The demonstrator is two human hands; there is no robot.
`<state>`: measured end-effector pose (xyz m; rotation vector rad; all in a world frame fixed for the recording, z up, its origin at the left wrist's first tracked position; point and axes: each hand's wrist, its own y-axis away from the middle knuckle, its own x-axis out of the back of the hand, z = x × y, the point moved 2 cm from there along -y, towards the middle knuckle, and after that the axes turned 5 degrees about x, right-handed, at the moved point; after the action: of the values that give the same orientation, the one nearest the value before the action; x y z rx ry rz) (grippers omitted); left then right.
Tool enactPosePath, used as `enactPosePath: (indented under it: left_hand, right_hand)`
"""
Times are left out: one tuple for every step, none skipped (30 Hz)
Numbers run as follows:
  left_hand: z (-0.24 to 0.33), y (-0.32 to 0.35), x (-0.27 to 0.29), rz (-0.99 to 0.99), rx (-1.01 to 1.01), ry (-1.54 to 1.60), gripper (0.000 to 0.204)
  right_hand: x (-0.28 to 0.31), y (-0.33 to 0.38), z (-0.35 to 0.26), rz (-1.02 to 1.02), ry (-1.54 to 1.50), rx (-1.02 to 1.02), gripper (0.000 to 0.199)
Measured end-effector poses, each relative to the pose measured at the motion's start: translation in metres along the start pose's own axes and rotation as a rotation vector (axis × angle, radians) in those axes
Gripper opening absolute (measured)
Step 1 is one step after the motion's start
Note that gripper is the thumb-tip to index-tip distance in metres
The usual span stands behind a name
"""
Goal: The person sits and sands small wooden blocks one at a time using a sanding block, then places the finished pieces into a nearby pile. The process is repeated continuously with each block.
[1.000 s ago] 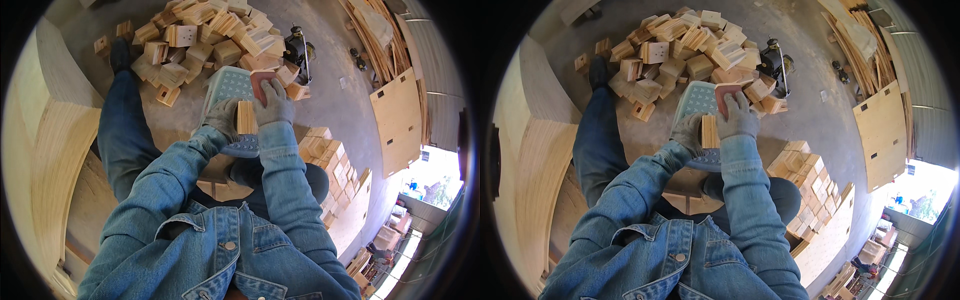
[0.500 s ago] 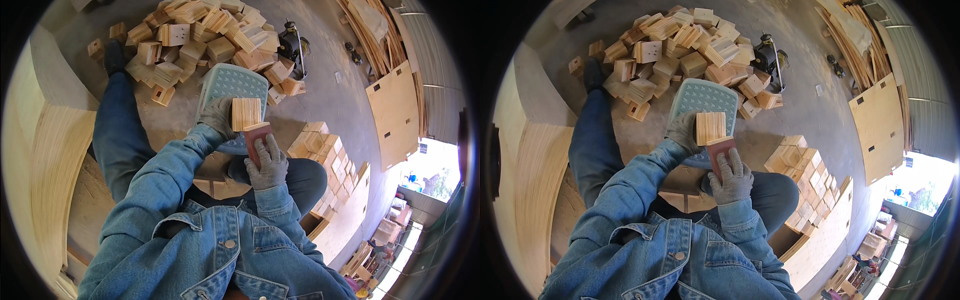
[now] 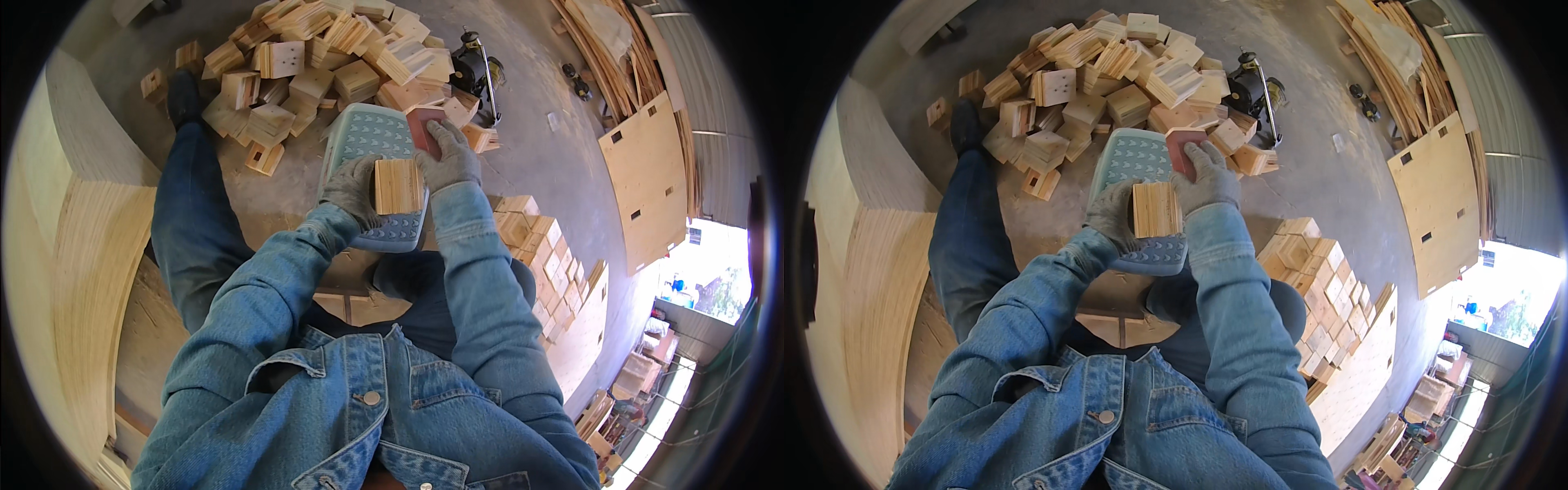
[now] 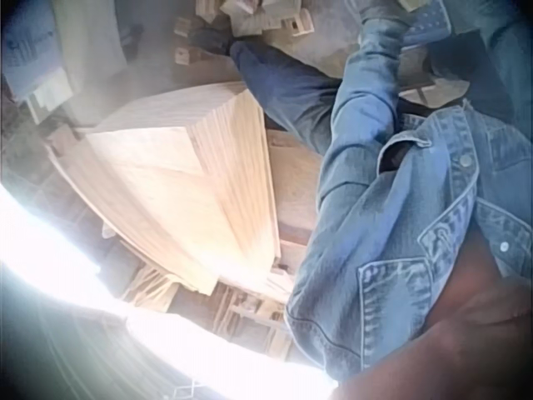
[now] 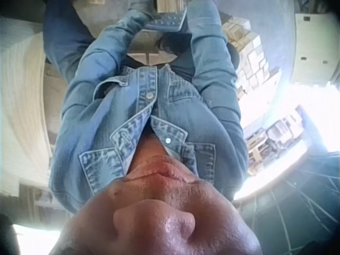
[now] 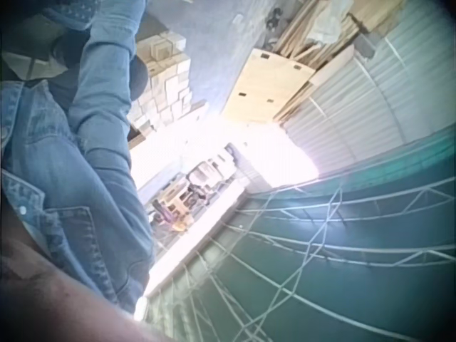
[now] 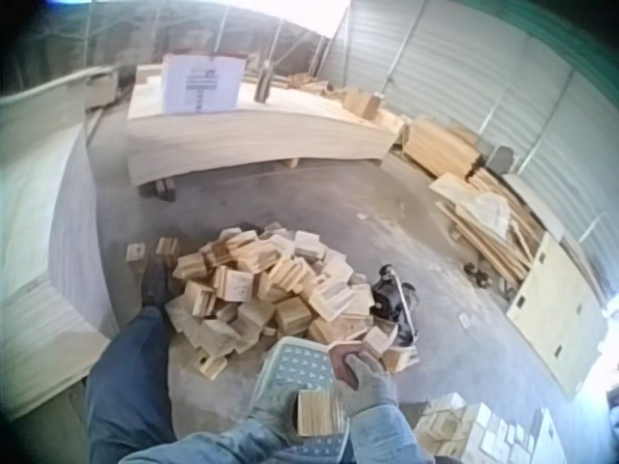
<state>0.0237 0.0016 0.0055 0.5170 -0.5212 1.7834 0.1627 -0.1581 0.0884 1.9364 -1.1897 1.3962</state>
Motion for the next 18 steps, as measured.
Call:
enactPosePath:
  left_hand:
    - [0.0,0.001,0.0,-0.024,0.019,-0.007,0.099]
    - [0.001,0.001,0.002,-0.044,0.037,-0.013,0.1]
    - [0.0,0.002,0.003,-0.064,0.059,-0.023,0.101]
    - [0.001,0.0,0.004,-0.056,0.052,-0.006,0.102]
    - [0.003,-0.001,0.003,-0.055,0.041,0.014,0.102]
    - [0.003,0.0,0.003,-0.055,0.037,0.026,0.102]
    - [0.0,0.001,0.006,-0.065,0.057,0.018,0.103]
    - [0.003,-0.001,0.006,-0.086,0.06,0.025,0.104]
    - [0.004,-0.002,0.009,-0.103,0.067,0.02,0.105]
    - [0.007,-0.003,0.012,-0.144,0.07,0.025,0.108]
    - [0.011,-0.004,0.017,-0.187,0.073,0.028,0.111]
    - [0.016,-0.006,0.023,-0.228,0.077,0.03,0.114]
    - [0.022,-0.005,0.028,-0.251,0.092,0.034,0.119]
    - [0.021,-0.003,0.032,-0.223,0.078,0.019,0.121]
    - [0.016,0.0,0.033,-0.197,0.066,0.011,0.123]
    - [0.013,0.001,0.034,-0.171,0.054,0.003,0.124]
    - [0.015,-0.001,0.036,-0.181,0.078,-0.037,0.124]
    - [0.017,-0.002,0.038,-0.188,0.103,-0.077,0.124]
  right_hand:
    - [-0.002,-0.004,0.016,0.004,-0.086,-0.013,0.067]
    - [0.005,-0.003,0.022,0.026,-0.12,-0.041,0.067]
    - [0.013,0.004,0.027,0.045,-0.159,-0.068,0.067]
    - [0.023,0.012,0.034,0.066,-0.196,-0.096,0.067]
    - [0.033,0.024,0.047,0.087,-0.173,-0.059,0.064]
    - [0.042,0.036,0.048,0.074,-0.18,-0.075,0.064]
    - [0.051,0.048,0.048,0.061,-0.187,-0.092,0.064]
    - [0.066,0.064,0.051,0.059,-0.177,-0.121,0.063]
    - [0.067,0.081,0.057,0.132,-0.278,-0.146,0.061]
    - [0.068,0.095,0.064,0.133,-0.334,-0.223,0.061]
    - [0.07,0.106,0.065,0.135,-0.394,-0.3,0.061]
    - [0.071,0.114,0.066,0.136,-0.455,-0.376,0.06]
    - [0.068,0.117,0.069,0.141,-0.468,-0.364,0.06]
    - [0.062,0.115,0.072,0.151,-0.488,-0.348,0.061]
    - [0.059,0.114,0.071,0.158,-0.502,-0.335,0.061]
    - [0.057,0.112,0.072,0.143,-0.481,-0.343,0.061]
    - [0.055,0.109,0.071,0.127,-0.462,-0.348,0.06]
    - [0.053,0.108,0.069,0.11,-0.442,-0.353,0.06]
